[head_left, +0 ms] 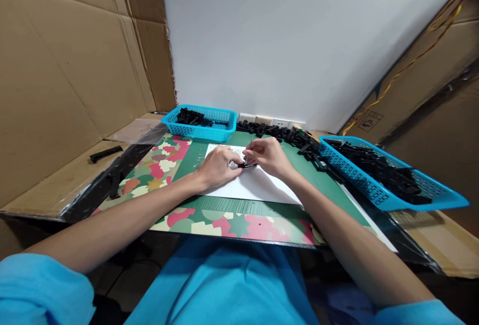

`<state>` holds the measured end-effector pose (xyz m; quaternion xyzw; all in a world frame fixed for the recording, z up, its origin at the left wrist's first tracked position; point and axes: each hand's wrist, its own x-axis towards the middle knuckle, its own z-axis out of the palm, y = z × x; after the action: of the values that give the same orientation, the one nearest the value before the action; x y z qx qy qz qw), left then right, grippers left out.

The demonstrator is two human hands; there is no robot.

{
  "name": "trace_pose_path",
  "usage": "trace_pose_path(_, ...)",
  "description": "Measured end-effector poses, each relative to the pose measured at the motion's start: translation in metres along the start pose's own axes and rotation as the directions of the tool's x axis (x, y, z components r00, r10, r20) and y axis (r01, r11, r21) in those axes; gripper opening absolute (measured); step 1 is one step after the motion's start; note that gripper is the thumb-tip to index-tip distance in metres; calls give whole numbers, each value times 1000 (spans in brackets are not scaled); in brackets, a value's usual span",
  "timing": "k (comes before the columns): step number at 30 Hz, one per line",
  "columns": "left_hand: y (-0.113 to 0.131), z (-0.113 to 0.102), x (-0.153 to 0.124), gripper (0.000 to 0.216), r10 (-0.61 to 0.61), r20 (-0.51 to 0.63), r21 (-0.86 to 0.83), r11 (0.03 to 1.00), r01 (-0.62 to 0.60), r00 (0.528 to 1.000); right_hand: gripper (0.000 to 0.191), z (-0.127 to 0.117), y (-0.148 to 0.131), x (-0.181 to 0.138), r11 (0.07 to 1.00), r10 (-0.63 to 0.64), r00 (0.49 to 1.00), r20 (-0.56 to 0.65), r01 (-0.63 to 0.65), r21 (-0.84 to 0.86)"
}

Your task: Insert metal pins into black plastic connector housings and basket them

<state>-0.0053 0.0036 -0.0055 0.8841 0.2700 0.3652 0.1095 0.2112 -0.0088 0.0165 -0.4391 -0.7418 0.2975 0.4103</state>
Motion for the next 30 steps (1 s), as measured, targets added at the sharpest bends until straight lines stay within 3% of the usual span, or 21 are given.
trace_pose_path(14,1,-1,0,9,2,21,-59,998,-1,1000,33,-2,-5,0,995,-5,999,-33,2,-97)
trace_pose_path(20,1,-1,1,7,11,30,-71,997,-9,999,27,-3,-2,0,996,-25,1000,18,27,-83)
trace_pose_path(25,-7,2,2,5,20,21,-46,999,-19,1000,33,-3,-4,-1,999,-33,999,-3,33,-16)
trace_pose_path(30,-9,3,2,5,40,20,-3,999,-40,999,22,-13,-13,-1,966,-108,994,-22,100,-237)
